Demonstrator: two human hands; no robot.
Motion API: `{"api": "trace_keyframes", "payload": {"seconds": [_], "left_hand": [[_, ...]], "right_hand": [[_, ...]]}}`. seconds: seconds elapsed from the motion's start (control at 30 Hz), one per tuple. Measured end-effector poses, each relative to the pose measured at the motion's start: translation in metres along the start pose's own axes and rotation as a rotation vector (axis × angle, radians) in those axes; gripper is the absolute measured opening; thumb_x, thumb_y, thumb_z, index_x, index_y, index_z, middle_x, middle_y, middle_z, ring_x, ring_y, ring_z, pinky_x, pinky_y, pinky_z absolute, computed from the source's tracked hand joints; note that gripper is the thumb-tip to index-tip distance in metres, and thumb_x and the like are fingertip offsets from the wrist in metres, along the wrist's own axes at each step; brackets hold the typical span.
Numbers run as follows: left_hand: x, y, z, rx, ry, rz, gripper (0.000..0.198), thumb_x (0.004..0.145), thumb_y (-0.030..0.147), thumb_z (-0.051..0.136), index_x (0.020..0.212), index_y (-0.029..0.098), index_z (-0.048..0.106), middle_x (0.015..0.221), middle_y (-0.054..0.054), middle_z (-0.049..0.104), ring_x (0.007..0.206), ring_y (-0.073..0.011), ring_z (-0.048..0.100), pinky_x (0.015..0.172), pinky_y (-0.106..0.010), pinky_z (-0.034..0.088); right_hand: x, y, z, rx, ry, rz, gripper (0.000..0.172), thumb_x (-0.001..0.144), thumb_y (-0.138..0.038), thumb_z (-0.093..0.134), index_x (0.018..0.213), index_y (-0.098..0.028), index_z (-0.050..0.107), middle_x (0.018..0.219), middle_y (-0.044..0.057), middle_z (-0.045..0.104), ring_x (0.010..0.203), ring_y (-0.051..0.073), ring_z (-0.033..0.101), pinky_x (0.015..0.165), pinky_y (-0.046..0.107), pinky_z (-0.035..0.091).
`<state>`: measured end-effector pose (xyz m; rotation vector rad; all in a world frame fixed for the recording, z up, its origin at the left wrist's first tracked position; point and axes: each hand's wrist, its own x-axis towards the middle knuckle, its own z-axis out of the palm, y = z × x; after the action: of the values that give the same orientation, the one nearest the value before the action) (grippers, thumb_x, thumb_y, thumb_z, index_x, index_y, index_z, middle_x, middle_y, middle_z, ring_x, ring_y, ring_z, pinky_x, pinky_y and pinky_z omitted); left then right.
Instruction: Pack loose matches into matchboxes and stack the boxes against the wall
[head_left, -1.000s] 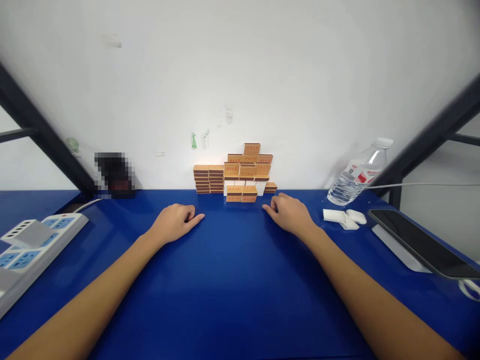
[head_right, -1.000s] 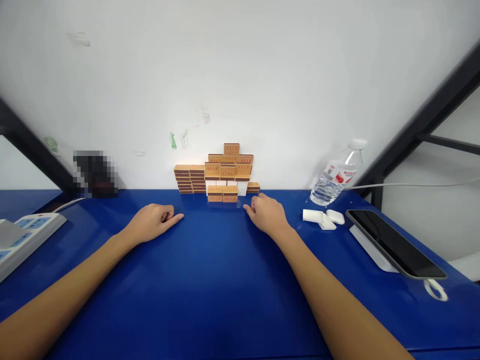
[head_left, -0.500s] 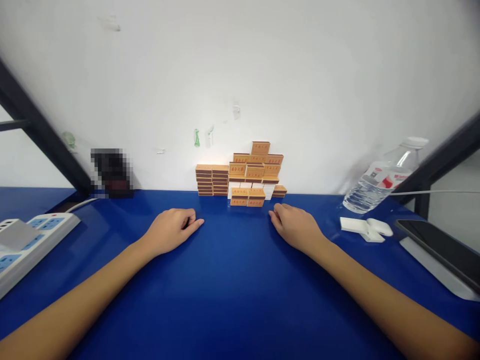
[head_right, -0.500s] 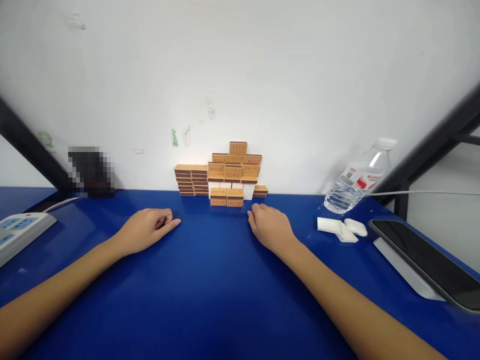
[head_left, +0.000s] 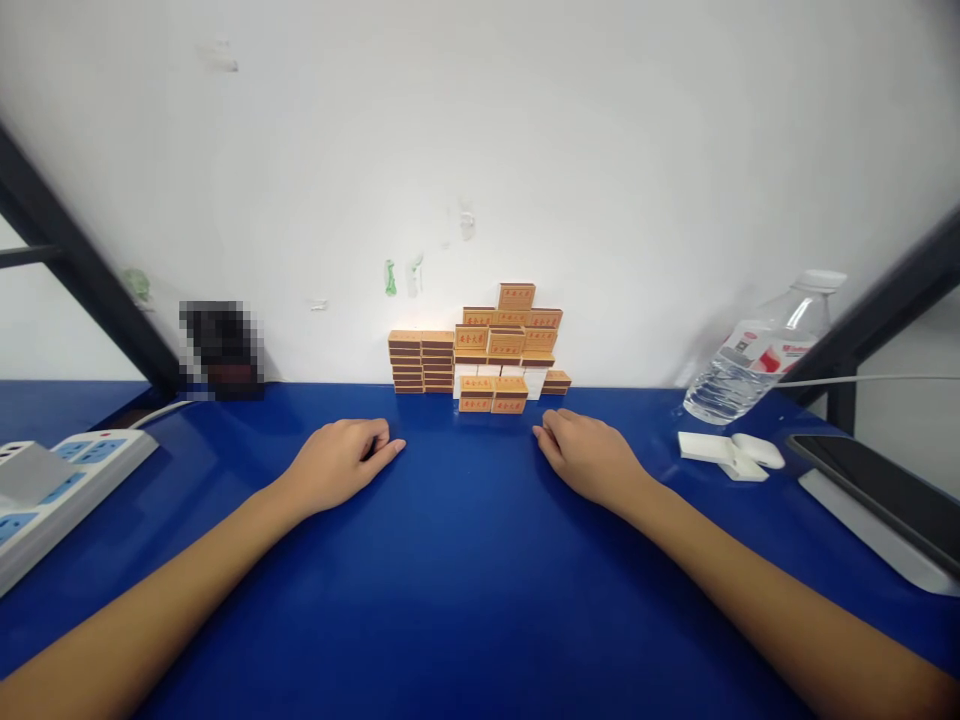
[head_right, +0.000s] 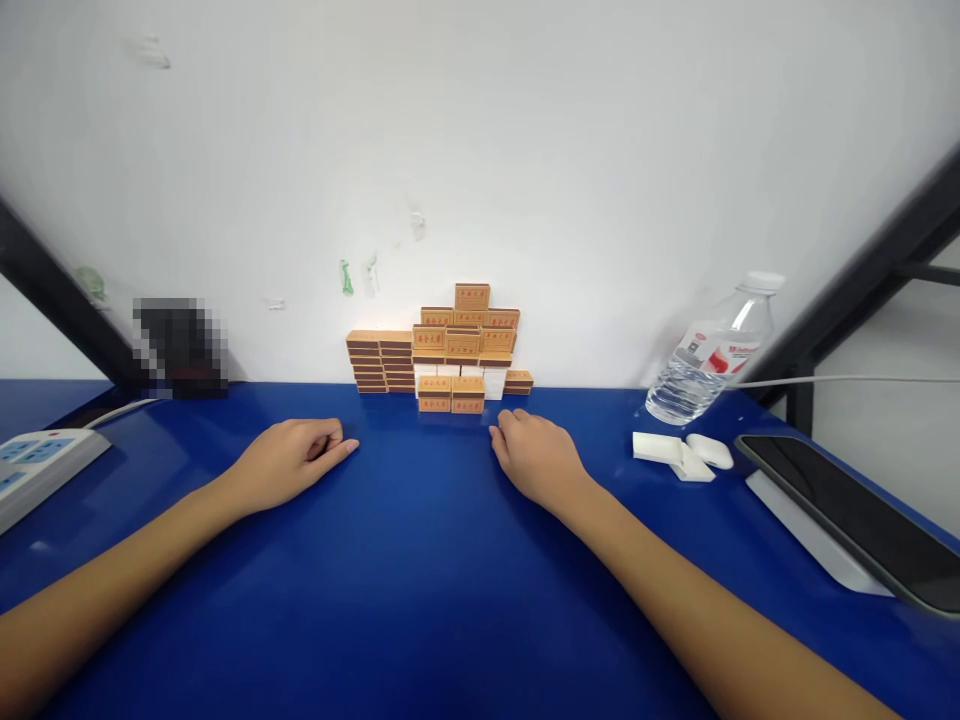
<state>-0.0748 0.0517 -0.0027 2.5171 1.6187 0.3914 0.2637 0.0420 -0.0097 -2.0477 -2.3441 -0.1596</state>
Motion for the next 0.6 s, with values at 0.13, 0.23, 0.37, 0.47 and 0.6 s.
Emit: {"api": "trace_keyframes", "payload": {"seconds": [0.13,0.23,0.37,0.47,0.6], "left_hand": [[0.0005,-0.0009,0.0017,-0.003,0.013,0.007,0.045,0.103,0.054,0.047,0.071,0.022,0.045,0.063,0.001,0.055,0.059,-0.0184,0.053,0.058,-0.031,0.03],[0.0004,-0.0006,0.0018,-0.004,0.015,0.013,0.044,0.103,0.053,0.047,0.072,0.022,0.046,0.064,0.001,0.056,0.06,-0.0188,0.053,0.058,-0.032,0.03],[-0.0002,0.0007,0.001,0.001,0.007,0.006,0.044,0.104,0.053,0.046,0.072,0.022,0.046,0.065,0.001,0.056,0.06,-0.0187,0.053,0.059,-0.032,0.031],[-0.0008,0.0014,0.0004,0.0,0.003,0.011,0.044,0.104,0.053,0.045,0.073,0.022,0.046,0.065,0.001,0.057,0.061,-0.0188,0.053,0.059,-0.032,0.031],[-0.0014,0.0012,0.0,0.001,0.005,0.013,0.044,0.104,0.053,0.046,0.073,0.022,0.046,0.066,0.0,0.057,0.062,-0.0192,0.054,0.059,-0.032,0.031]], "right_hand": [[-0.0012,-0.0005,0.0,0.014,0.001,-0.007,0.031,0.111,-0.033,0.038,0.101,-0.019,0.063,0.103,0.009,0.072,0.09,0.023,0.07,0.068,0.032,0.037],[-0.0012,-0.0005,0.0008,0.016,-0.007,-0.019,0.03,0.111,-0.033,0.038,0.1,-0.019,0.063,0.104,0.009,0.072,0.09,0.023,0.069,0.069,0.032,0.038],[-0.0004,0.0001,0.0022,0.011,-0.001,-0.02,0.03,0.111,-0.033,0.038,0.1,-0.019,0.063,0.103,0.009,0.072,0.09,0.023,0.069,0.069,0.032,0.037],[-0.0005,0.0001,0.0022,0.01,-0.003,-0.022,0.031,0.111,-0.033,0.038,0.1,-0.019,0.063,0.102,0.009,0.072,0.09,0.023,0.07,0.068,0.032,0.037],[-0.0009,0.0002,0.0023,0.005,-0.003,-0.019,0.03,0.111,-0.033,0.038,0.1,-0.019,0.063,0.102,0.009,0.072,0.09,0.023,0.07,0.068,0.032,0.036]]}}
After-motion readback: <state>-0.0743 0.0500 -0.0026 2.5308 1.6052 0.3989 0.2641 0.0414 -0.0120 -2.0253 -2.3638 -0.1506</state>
